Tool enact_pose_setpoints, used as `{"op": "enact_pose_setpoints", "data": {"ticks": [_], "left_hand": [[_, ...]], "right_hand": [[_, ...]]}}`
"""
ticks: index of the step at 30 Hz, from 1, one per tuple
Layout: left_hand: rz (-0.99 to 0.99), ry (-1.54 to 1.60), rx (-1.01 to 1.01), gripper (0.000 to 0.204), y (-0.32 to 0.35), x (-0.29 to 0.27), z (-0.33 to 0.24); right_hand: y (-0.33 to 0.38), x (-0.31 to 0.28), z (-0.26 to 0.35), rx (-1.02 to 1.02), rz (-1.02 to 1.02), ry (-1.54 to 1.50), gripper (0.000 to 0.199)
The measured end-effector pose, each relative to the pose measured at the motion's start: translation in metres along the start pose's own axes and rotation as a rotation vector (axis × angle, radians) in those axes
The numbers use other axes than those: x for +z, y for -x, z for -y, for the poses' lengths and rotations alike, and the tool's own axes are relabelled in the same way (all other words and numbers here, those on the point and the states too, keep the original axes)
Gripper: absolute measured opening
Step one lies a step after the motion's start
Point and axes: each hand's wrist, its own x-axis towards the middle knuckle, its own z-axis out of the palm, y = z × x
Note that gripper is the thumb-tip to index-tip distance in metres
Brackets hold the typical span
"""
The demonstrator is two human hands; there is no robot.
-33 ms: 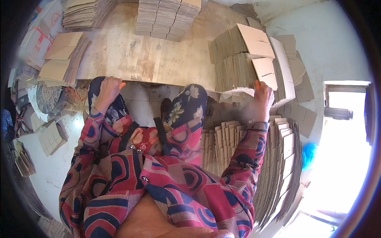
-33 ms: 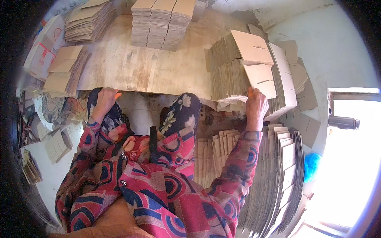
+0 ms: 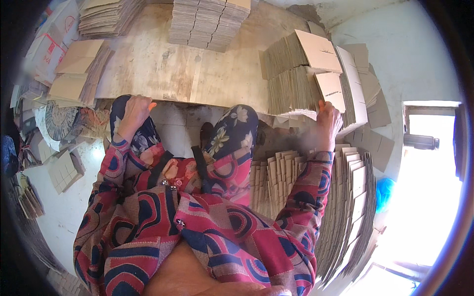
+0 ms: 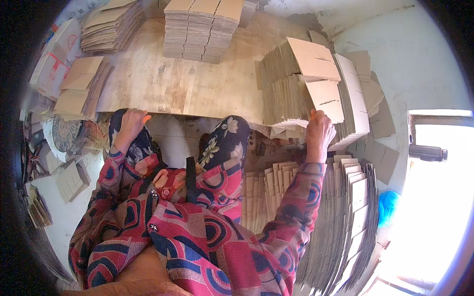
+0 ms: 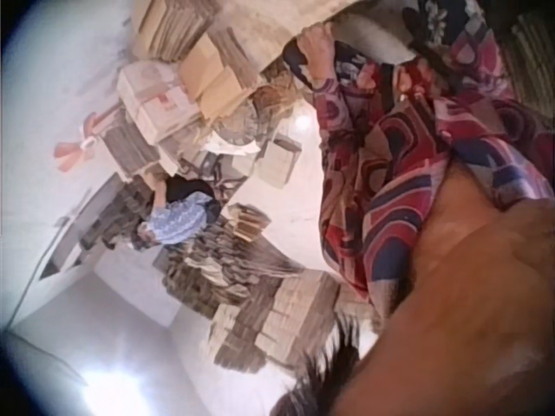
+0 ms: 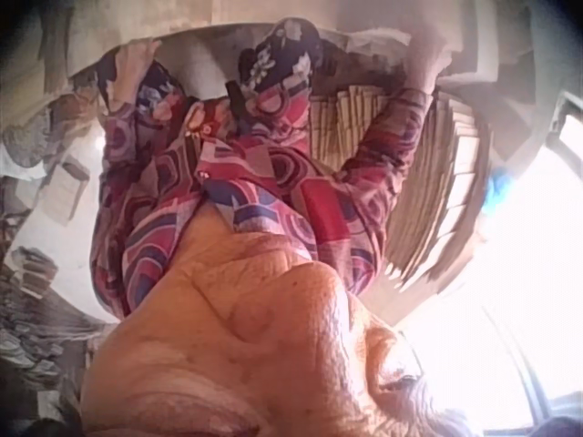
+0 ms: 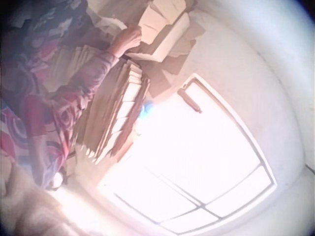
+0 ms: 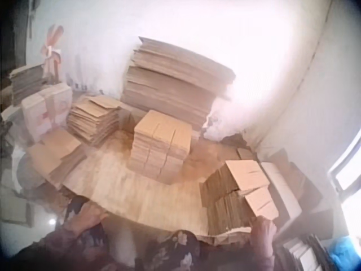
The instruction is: The person sits on the floor and repeatedly cuts rectangular pieces of cardboard using a utility knife. They pick up each piece, cut it, and place it into a growing stack on the table.
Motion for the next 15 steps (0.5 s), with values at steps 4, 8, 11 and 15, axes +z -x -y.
{"op": "enact_pose_setpoints", "data": {"ticks": [4, 8, 11, 15], "left_hand": [[-0.019, 0.023, 0.006, 0.025, -0.001, 0.001, -0.002], [-0.016, 0.015, -0.011, 0.024, 0.000, -0.002, -0.001], [-0.028, 0.051, -0.021, 0.024, -0.004, 0.000, -0.004], [-0.053, 0.126, -0.048, 0.025, -0.010, -0.007, -0.012]], "right_hand": [[-0.006, 0.002, 0.001, 0.005, -0.049, 0.047, 0.038], [-0.018, -0.016, 0.002, 0.071, 0.051, -0.171, 0.042], [-0.015, -0.015, -0.009, 0.084, 0.098, -0.254, 0.031], [0.001, -0.024, -0.004, 0.100, -0.105, 0.018, 0.014]]}}
